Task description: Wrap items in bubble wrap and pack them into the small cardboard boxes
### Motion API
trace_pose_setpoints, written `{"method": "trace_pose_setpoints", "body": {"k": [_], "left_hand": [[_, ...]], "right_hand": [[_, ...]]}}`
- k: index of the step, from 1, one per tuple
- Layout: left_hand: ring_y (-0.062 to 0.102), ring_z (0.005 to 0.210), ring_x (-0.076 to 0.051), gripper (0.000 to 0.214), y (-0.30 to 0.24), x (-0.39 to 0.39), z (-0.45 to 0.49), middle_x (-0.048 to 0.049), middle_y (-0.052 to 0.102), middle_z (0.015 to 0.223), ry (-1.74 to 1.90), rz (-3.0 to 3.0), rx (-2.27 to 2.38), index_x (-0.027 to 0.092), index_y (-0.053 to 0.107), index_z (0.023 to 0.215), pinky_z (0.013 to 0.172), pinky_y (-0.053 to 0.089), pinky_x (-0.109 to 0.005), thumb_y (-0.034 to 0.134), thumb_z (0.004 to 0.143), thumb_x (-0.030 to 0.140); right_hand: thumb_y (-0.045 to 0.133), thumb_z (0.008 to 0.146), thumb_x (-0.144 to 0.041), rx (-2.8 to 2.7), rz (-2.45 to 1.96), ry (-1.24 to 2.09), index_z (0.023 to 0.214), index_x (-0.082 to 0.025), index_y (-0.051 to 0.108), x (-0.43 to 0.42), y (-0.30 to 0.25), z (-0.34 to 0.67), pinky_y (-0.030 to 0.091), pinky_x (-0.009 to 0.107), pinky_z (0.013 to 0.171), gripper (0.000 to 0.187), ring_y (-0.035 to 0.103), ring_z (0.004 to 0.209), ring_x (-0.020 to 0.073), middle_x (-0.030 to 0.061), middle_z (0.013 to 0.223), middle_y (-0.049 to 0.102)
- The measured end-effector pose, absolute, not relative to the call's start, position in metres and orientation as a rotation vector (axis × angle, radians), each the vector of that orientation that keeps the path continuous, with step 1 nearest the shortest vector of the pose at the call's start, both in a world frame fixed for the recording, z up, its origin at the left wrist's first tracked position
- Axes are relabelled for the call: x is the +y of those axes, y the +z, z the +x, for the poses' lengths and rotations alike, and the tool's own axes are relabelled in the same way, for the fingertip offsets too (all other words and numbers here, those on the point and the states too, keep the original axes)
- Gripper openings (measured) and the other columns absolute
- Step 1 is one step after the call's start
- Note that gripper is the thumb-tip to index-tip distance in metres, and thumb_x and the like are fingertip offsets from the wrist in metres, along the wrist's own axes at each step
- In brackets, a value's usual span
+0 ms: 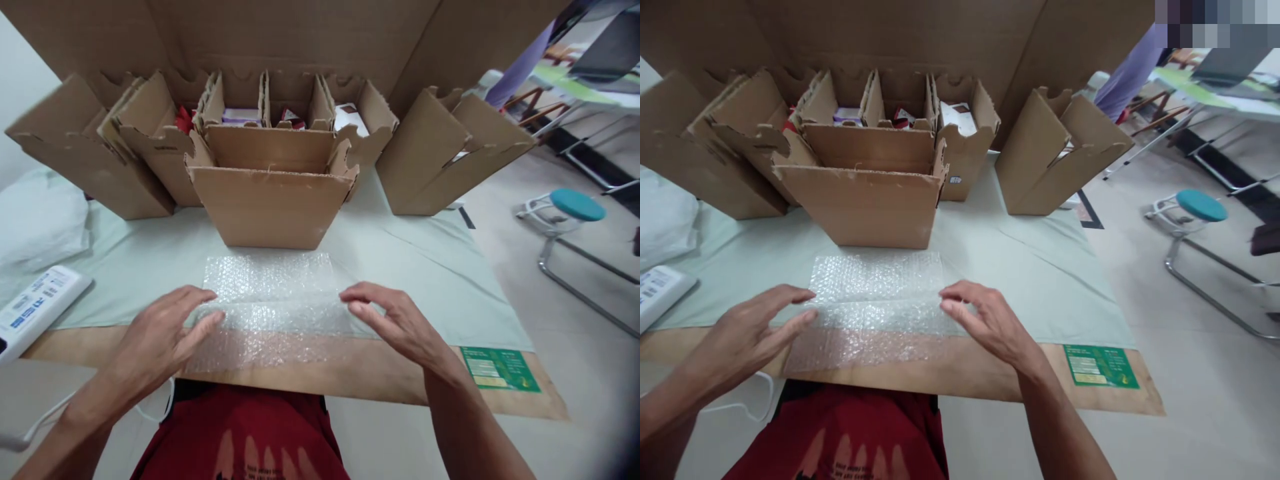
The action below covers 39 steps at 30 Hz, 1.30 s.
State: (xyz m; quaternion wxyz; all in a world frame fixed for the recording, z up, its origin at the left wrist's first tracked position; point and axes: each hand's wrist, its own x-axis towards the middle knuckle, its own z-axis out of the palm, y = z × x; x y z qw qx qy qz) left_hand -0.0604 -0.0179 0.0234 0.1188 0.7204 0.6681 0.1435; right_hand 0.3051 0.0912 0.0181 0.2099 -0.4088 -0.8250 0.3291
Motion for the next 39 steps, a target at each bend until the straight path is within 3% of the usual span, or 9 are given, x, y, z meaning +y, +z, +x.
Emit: {"method": "trace_pose_setpoints", "body": {"k": [5,9,12,15,19,25,32,35,39], "left_hand": [[0.065,0.115,-0.038,0.044,-0.019,-0.003,-0.057,-0.0201,0.065,0.130,0.271,2.319,2.098,0.014,0.065,0.125,0.093,0.056,-0.054,0.047,0.096,0.041],[0.058,0.127,-0.039,0.042,-0.036,-0.009,-0.060,-0.0209,0.059,0.140,0.200,2.440,2.047,0.015,0.060,0.130,0.100,0.053,-0.055,0.051,0.095,0.036],[0.055,0.132,-0.040,0.039,-0.036,-0.010,-0.058,-0.0213,0.056,0.143,0.280,2.458,2.094,0.016,0.058,0.129,0.102,0.052,-0.055,0.050,0.096,0.034],[0.049,0.140,-0.038,0.040,-0.034,-0.003,-0.038,-0.0222,0.050,0.150,0.443,2.484,2.034,0.015,0.054,0.134,0.108,0.048,-0.053,0.046,0.099,0.034],[0.035,0.152,-0.034,0.055,-0.041,0.011,0.002,-0.0200,0.040,0.162,0.389,2.563,1.815,0.013,0.040,0.150,0.120,0.035,-0.052,0.045,0.101,0.038],[0.031,0.154,-0.035,0.065,-0.063,0.006,-0.020,-0.0208,0.035,0.165,0.182,2.515,1.901,0.012,0.037,0.153,0.125,0.024,-0.056,0.042,0.101,0.049],[0.029,0.154,-0.040,0.061,-0.051,-0.007,-0.038,-0.0250,0.035,0.164,0.299,2.320,2.151,0.011,0.034,0.154,0.123,0.024,-0.062,0.037,0.102,0.043],[0.027,0.156,-0.035,0.057,-0.045,0.009,-0.011,-0.0195,0.034,0.166,0.298,2.434,1.954,0.016,0.039,0.152,0.125,0.022,-0.060,0.042,0.101,0.041],[0.033,0.153,-0.035,0.056,-0.046,0.019,-0.007,-0.0180,0.040,0.163,0.192,2.459,1.850,0.018,0.045,0.150,0.124,0.024,-0.061,0.048,0.100,0.042]], "right_hand": [[0.066,0.090,-0.028,-2.371,-1.536,0.445,0.125,-0.018,0.067,0.120,-0.016,0.282,0.053,0.037,0.076,0.037,0.070,0.083,0.0237,0.0088,0.102,0.077],[0.054,0.092,-0.014,-2.593,-1.477,0.262,0.111,-0.019,0.071,0.116,-0.032,0.275,0.048,0.038,0.083,0.026,0.071,0.093,0.0257,0.0085,0.098,0.078],[0.053,0.096,-0.022,-2.551,-1.461,0.140,0.113,-0.020,0.070,0.105,-0.030,0.286,0.048,0.039,0.081,0.024,0.069,0.093,0.0267,0.0103,0.105,0.076],[0.055,0.099,-0.034,-2.488,-1.386,0.004,0.127,-0.017,0.065,0.094,-0.021,0.278,0.050,0.046,0.088,0.035,0.064,0.113,0.0327,0.0170,0.134,0.066],[0.051,0.101,-0.035,-2.697,-1.087,0.063,0.149,-0.016,0.049,0.084,-0.021,0.229,0.045,0.048,0.108,0.051,0.045,0.144,0.0324,0.0160,0.159,0.046],[0.049,0.103,-0.045,-2.875,-1.071,0.140,0.155,-0.020,0.043,0.081,-0.050,0.236,0.032,0.050,0.121,0.059,0.034,0.153,0.0305,0.0121,0.166,0.037],[0.042,0.105,-0.040,-2.531,-1.522,0.049,0.155,-0.020,0.043,0.072,-0.044,0.295,0.039,0.059,0.114,0.053,0.039,0.149,0.0365,0.0175,0.162,0.042],[0.049,0.103,-0.038,-2.607,-1.342,0.154,0.152,-0.022,0.046,0.071,-0.032,0.259,0.039,0.056,0.116,0.052,0.038,0.150,0.0355,0.0151,0.164,0.039],[0.059,0.099,-0.038,-2.794,-1.066,0.295,0.145,-0.026,0.056,0.082,-0.033,0.239,0.041,0.055,0.117,0.047,0.046,0.145,0.0332,0.0113,0.159,0.049]]}}
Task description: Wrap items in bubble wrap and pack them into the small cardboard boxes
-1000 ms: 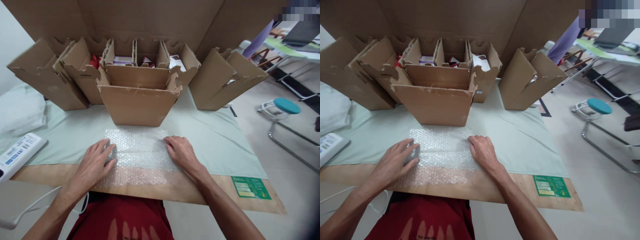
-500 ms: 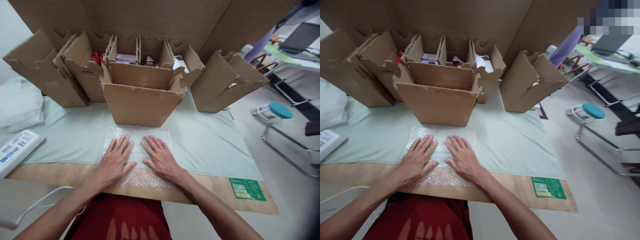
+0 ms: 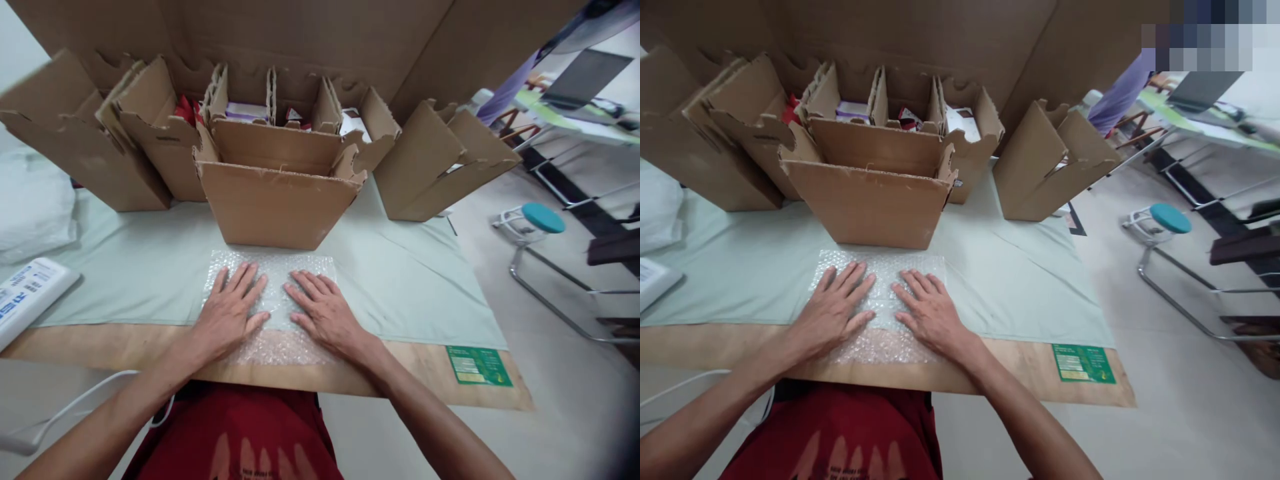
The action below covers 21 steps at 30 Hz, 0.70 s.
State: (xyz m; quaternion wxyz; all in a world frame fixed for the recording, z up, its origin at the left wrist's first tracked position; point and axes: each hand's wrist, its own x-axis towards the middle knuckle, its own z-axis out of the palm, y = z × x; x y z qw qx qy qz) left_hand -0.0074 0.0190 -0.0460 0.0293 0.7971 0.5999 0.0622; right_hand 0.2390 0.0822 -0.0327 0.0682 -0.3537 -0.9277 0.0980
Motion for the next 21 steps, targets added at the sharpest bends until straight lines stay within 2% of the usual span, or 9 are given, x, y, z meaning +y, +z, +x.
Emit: {"method": "trace_pose_setpoints", "body": {"k": [5,10,11,13,14,17,19,21], "left_hand": [[0.037,0.151,-0.036,0.047,-0.041,-0.009,-0.042,-0.0190,0.047,0.158,0.337,2.397,1.948,0.018,0.055,0.140,0.122,0.029,-0.061,0.048,0.099,0.040],[0.035,0.152,-0.035,0.058,-0.029,-0.029,-0.038,-0.0128,0.041,0.163,0.363,2.469,1.557,0.024,0.054,0.144,0.123,0.031,-0.059,0.058,0.094,0.054],[0.036,0.152,-0.035,0.061,-0.028,-0.030,-0.034,-0.0125,0.042,0.163,0.334,2.471,1.522,0.024,0.055,0.143,0.123,0.030,-0.060,0.062,0.092,0.055],[0.037,0.151,-0.036,0.065,-0.029,-0.031,-0.029,-0.0135,0.043,0.162,0.288,2.478,1.503,0.024,0.056,0.143,0.123,0.029,-0.062,0.067,0.087,0.055],[0.037,0.151,-0.037,0.067,-0.029,-0.031,-0.028,-0.0140,0.043,0.162,0.277,2.481,1.508,0.023,0.056,0.143,0.123,0.028,-0.063,0.069,0.085,0.053],[0.039,0.150,-0.036,0.069,-0.030,-0.034,-0.035,-0.0129,0.045,0.161,0.290,2.486,1.533,0.025,0.053,0.146,0.123,0.027,-0.063,0.071,0.083,0.045],[0.047,0.145,-0.032,0.059,-0.028,-0.037,-0.045,-0.0101,0.053,0.155,0.357,2.469,1.559,0.027,0.054,0.144,0.124,0.029,-0.060,0.063,0.087,0.034],[0.061,0.132,-0.027,0.044,-0.026,-0.037,-0.056,-0.0066,0.068,0.140,0.500,2.395,1.621,0.028,0.062,0.134,0.122,0.035,-0.056,0.054,0.091,0.025]], "right_hand": [[0.057,0.097,-0.030,-2.600,-1.217,0.259,0.136,-0.020,0.062,0.071,-0.031,0.308,0.046,0.060,0.108,0.040,0.052,0.140,0.0349,0.0150,0.147,0.060],[0.068,0.089,-0.036,-2.755,-0.989,0.528,0.144,-0.024,0.056,0.023,-0.013,0.333,0.049,0.057,0.106,0.057,0.051,0.141,0.0342,0.0141,0.155,0.053],[0.069,0.089,-0.034,-2.754,-0.995,0.516,0.141,-0.024,0.059,0.016,-0.014,0.328,0.050,0.057,0.105,0.054,0.052,0.140,0.0347,0.0147,0.154,0.054],[0.064,0.092,-0.024,-2.684,-1.032,0.417,0.129,-0.024,0.067,0.009,-0.020,0.315,0.053,0.055,0.100,0.037,0.059,0.133,0.0333,0.0142,0.145,0.062],[0.060,0.094,-0.017,-2.627,-1.036,0.361,0.121,-0.025,0.070,0.009,-0.025,0.308,0.054,0.053,0.098,0.031,0.062,0.128,0.0315,0.0129,0.139,0.067],[0.053,0.094,-0.006,-2.441,-0.966,0.311,0.110,-0.025,0.071,0.016,-0.032,0.296,0.056,0.047,0.092,0.031,0.071,0.114,0.0262,0.0083,0.121,0.077],[0.053,0.094,-0.008,-2.317,-0.955,0.373,0.108,-0.025,0.070,0.024,-0.028,0.294,0.057,0.045,0.087,0.027,0.074,0.102,0.0244,0.0069,0.109,0.079],[0.055,0.095,-0.014,-2.204,-1.045,0.447,0.104,-0.025,0.070,0.031,-0.019,0.293,0.059,0.042,0.082,0.020,0.075,0.090,0.0231,0.0059,0.097,0.079]]}}
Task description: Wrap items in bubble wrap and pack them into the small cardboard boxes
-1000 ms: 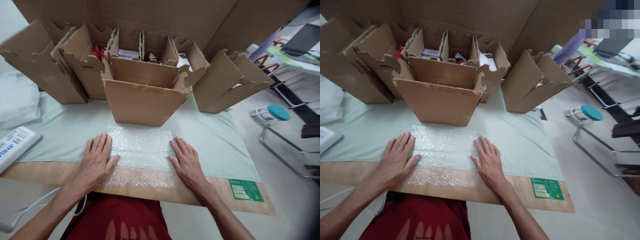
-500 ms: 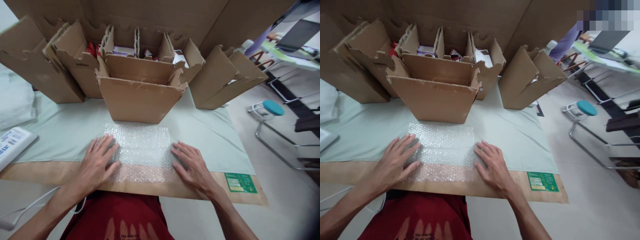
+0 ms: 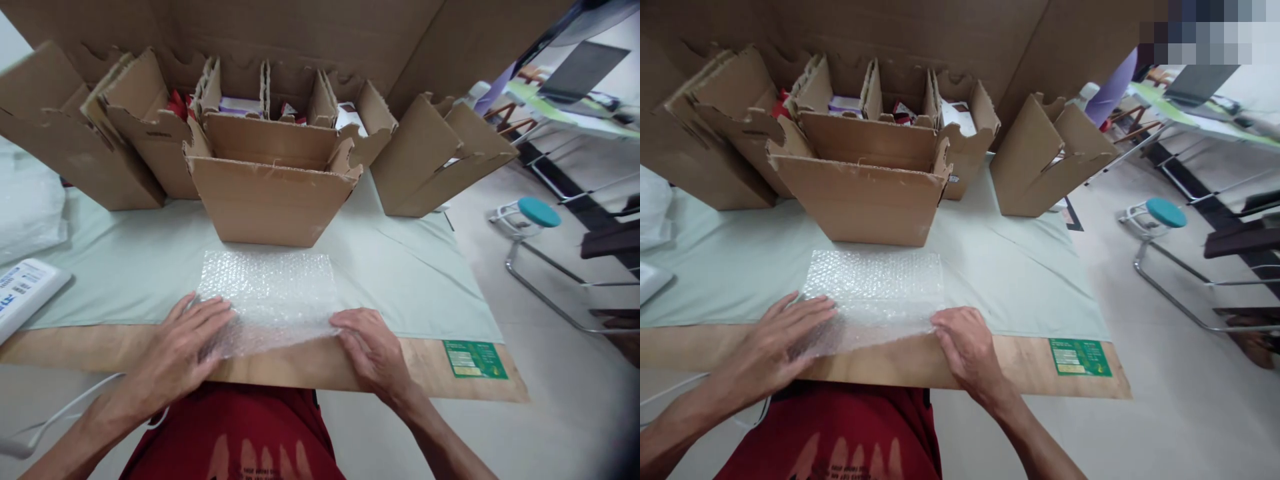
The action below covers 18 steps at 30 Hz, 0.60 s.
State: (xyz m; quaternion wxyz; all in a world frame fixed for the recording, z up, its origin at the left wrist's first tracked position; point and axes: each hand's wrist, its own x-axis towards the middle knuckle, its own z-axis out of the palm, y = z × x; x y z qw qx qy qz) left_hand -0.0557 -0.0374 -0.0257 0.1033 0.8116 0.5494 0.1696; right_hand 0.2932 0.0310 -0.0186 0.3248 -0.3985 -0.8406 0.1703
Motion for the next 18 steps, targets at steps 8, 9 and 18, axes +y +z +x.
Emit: {"method": "trace_pose_setpoints", "body": {"k": [8,9,18], "left_hand": [[0.075,0.078,-0.020,0.028,-0.015,0.000,-0.053,-0.0005,0.081,0.092,0.814,1.584,2.054,0.025,0.074,0.094,0.072,0.059,-0.029,0.058,0.088,0.046],[0.074,0.076,-0.019,0.029,-0.015,0.006,-0.050,-0.0006,0.081,0.091,0.806,1.556,2.083,0.024,0.074,0.094,0.072,0.058,-0.029,0.057,0.088,0.047],[0.072,0.079,-0.025,0.034,-0.036,0.021,-0.044,-0.0050,0.078,0.087,0.646,1.823,2.286,0.023,0.071,0.105,0.081,0.054,-0.038,0.046,0.091,0.042]], "right_hand": [[0.064,0.092,-0.031,-1.734,-1.335,0.878,0.111,-0.021,0.066,0.083,-0.021,0.285,0.058,0.032,0.070,0.022,0.069,0.071,0.0162,0.0010,0.082,0.071],[0.064,0.091,-0.033,-1.677,-1.341,0.927,0.112,-0.020,0.064,0.090,-0.026,0.284,0.057,0.031,0.066,0.025,0.067,0.068,0.0155,0.0003,0.080,0.070],[0.065,0.088,-0.036,-1.812,-1.406,0.856,0.132,-0.021,0.058,0.113,-0.047,0.277,0.054,0.035,0.076,0.047,0.065,0.075,0.0177,0.0015,0.086,0.072]]}}
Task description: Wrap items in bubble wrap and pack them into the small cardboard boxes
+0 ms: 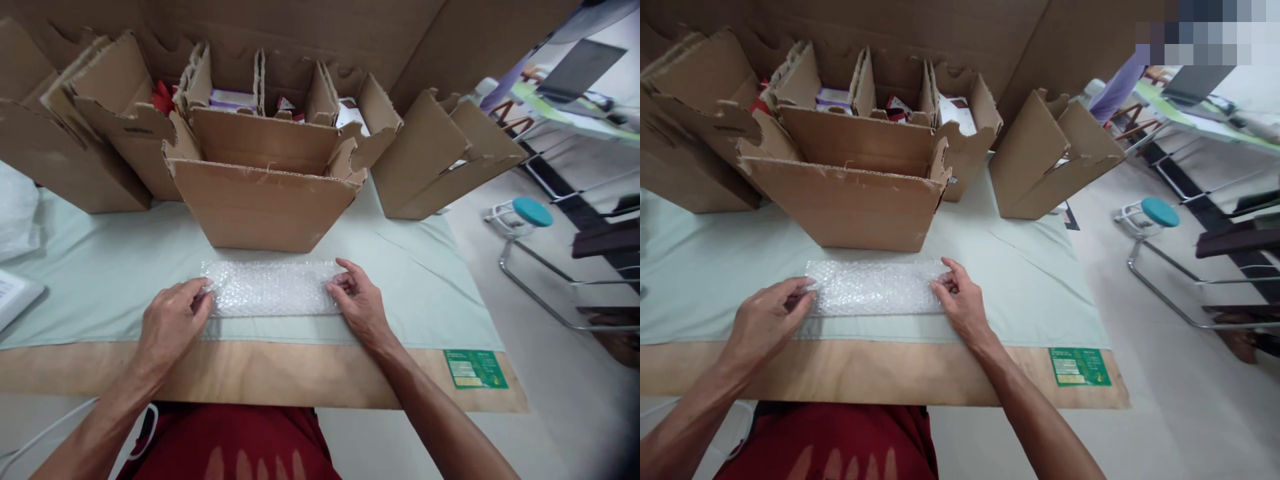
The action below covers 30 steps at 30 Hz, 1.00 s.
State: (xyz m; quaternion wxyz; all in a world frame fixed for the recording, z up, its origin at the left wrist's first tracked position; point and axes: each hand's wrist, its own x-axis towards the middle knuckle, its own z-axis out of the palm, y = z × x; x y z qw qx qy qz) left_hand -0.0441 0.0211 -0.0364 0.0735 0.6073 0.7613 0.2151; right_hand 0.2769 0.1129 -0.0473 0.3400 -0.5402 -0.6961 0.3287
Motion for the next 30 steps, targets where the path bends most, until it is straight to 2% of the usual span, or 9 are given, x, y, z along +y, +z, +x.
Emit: {"method": "trace_pose_setpoints", "body": {"k": [4,10,12,15,18,21,24,27,30], "left_hand": [[0.071,0.081,-0.027,0.035,-0.037,0.020,-0.046,-0.0073,0.076,0.088,0.607,1.913,2.288,0.021,0.070,0.108,0.083,0.054,-0.041,0.044,0.095,0.041],[0.068,0.083,-0.030,0.047,-0.031,0.022,-0.055,-0.0121,0.071,0.099,0.389,1.928,2.362,0.017,0.064,0.122,0.076,0.053,-0.043,0.044,0.096,0.051],[0.067,0.083,-0.031,0.043,-0.030,0.023,-0.057,-0.0114,0.070,0.094,0.330,1.901,2.363,0.019,0.066,0.112,0.073,0.051,-0.043,0.044,0.095,0.051],[0.065,0.077,-0.028,0.034,-0.028,0.026,-0.056,-0.0084,0.068,0.084,0.303,1.842,2.324,0.023,0.065,0.085,0.067,0.048,-0.040,0.044,0.092,0.048],[0.064,0.075,-0.027,0.031,-0.024,0.026,-0.055,-0.0069,0.067,0.080,0.338,1.829,2.276,0.023,0.061,0.075,0.067,0.047,-0.038,0.043,0.090,0.044],[0.065,0.074,-0.027,0.030,-0.021,0.025,-0.059,-0.0063,0.069,0.080,0.381,1.779,2.333,0.022,0.065,0.083,0.070,0.048,-0.040,0.044,0.089,0.043],[0.068,0.082,-0.030,0.030,-0.019,0.030,-0.063,-0.0083,0.073,0.084,0.440,1.834,2.436,0.020,0.068,0.101,0.078,0.049,-0.043,0.046,0.091,0.037],[0.070,0.092,-0.032,0.030,-0.024,0.043,-0.058,-0.0118,0.076,0.092,0.516,2.020,2.426,0.016,0.070,0.110,0.086,0.048,-0.046,0.047,0.092,0.026],[0.070,0.093,-0.033,0.028,-0.032,0.056,-0.049,-0.0135,0.078,0.096,0.534,2.189,2.356,0.014,0.071,0.109,0.087,0.047,-0.047,0.050,0.091,0.019]], "right_hand": [[0.061,0.090,-0.033,-2.034,-1.514,0.566,0.131,-0.022,0.061,0.117,-0.051,0.277,0.051,0.039,0.083,0.043,0.064,0.074,0.0205,0.0038,0.087,0.073],[0.059,0.093,-0.041,-2.325,-1.602,0.217,0.130,-0.018,0.063,0.130,-0.042,0.279,0.046,0.048,0.090,0.044,0.062,0.106,0.0340,0.0165,0.124,0.068],[0.060,0.093,-0.041,-2.377,-1.623,0.217,0.124,-0.018,0.066,0.137,-0.038,0.276,0.046,0.050,0.092,0.039,0.060,0.110,0.0359,0.0168,0.128,0.067],[0.061,0.090,-0.034,-2.388,-1.581,0.351,0.100,-0.019,0.070,0.144,-0.034,0.268,0.046,0.048,0.093,0.020,0.059,0.114,0.0343,0.0144,0.130,0.067],[0.059,0.089,-0.029,-2.256,-1.520,0.581,0.088,-0.021,0.067,0.136,-0.029,0.267,0.049,0.042,0.086,0.011,0.065,0.099,0.0273,0.0104,0.109,0.073],[0.059,0.090,-0.032,-2.079,-1.500,0.882,0.107,-0.021,0.066,0.107,-0.023,0.271,0.050,0.033,0.067,0.022,0.061,0.070,0.0190,0.0017,0.077,0.068],[0.059,0.090,-0.029,-2.035,-1.433,1.202,0.145,-0.022,0.051,0.065,-0.019,0.273,0.049,0.028,0.061,0.056,0.058,0.060,0.0148,-0.0024,0.074,0.066],[0.057,0.092,-0.024,-2.081,-1.357,1.473,0.159,-0.025,0.037,0.029,-0.018,0.267,0.053,0.028,0.063,0.069,0.063,0.065,0.0143,0.0013,0.088,0.074],[0.057,0.096,-0.024,-2.147,-1.222,1.612,0.152,-0.030,0.051,0.010,-0.016,0.260,0.057,0.033,0.085,0.056,0.072,0.097,0.0195,0.0069,0.120,0.076]]}}
